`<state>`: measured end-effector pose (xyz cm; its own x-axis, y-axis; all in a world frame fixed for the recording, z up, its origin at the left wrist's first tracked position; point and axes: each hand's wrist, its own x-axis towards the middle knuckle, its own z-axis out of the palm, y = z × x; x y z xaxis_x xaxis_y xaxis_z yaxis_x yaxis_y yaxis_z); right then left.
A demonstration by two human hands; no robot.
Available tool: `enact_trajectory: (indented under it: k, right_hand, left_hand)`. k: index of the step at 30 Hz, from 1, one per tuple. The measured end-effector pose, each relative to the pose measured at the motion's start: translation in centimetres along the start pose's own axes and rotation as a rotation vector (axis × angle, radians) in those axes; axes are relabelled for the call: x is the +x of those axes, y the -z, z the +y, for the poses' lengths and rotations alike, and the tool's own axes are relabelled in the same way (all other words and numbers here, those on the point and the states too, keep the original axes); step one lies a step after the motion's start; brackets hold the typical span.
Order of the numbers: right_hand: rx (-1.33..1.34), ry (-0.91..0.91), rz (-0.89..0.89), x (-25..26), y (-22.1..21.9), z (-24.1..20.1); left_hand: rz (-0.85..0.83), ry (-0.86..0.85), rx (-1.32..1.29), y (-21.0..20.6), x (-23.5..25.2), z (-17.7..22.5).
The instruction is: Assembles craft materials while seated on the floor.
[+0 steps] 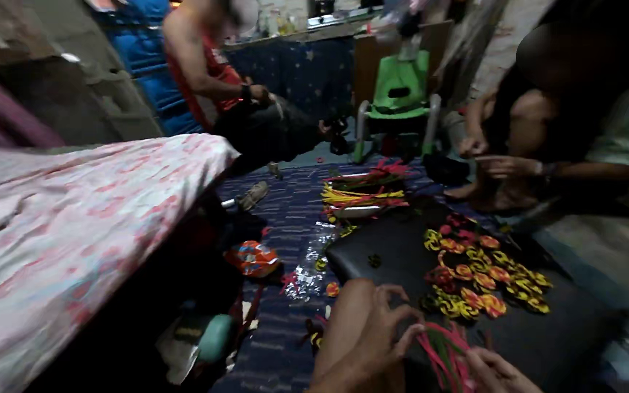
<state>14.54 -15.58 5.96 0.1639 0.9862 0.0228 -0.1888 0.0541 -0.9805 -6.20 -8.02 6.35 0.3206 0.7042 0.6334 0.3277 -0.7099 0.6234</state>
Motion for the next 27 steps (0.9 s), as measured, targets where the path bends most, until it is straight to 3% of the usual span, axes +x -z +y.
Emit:
enact_trajectory:
  k: [3, 6, 9, 12, 16, 20, 23, 27]
  right_hand:
    - [-0.161, -0.014, -0.085, -0.3, -0.1, -0.1]
    - [-0.143, -0.156, -0.167, 0.6, 0.1, 0.7]
    - [-0.227, -0.341, -0.215, 1.4, 0.3, 1.3]
    - [-0.137, -0.360, -0.080, 1.6, -0.2, 2.1]
    - [0.036, -0.184, 0.103, 1.3, -1.0, 1.7]
    - [-0.360, 0.249, -0.109, 1.0, -0.7, 3.7]
    - [-0.635, 0.331, -0.229, 0.7, -0.8, 3.9]
    - [-0.550, 0.461, -0.069, 0.5, -1.1, 4.0]
  left_hand:
    - [-0.097, 0.006, 0.142, 0.6, 0.4, 0.0]
    - [-0.219, -0.071, 0.330, 1.0, 1.0, -1.3]
    - [-0.254, -0.208, 0.324, 0.9, 0.7, -2.7]
    - [-0.292, -0.201, 0.315, 1.0, 0.0, -1.4]
    - [-0.232, -0.016, 0.115, 0.1, -1.7, -2.8]
    - [-0.353, 0.226, -0.216, 0.3, -1.0, -5.0]
    - [-0.503, 0.216, -0.120, 1.2, 0.1, -6.1]
    - [-0.719, 0.154, -0.035, 1.6, 1.0, -7.1]
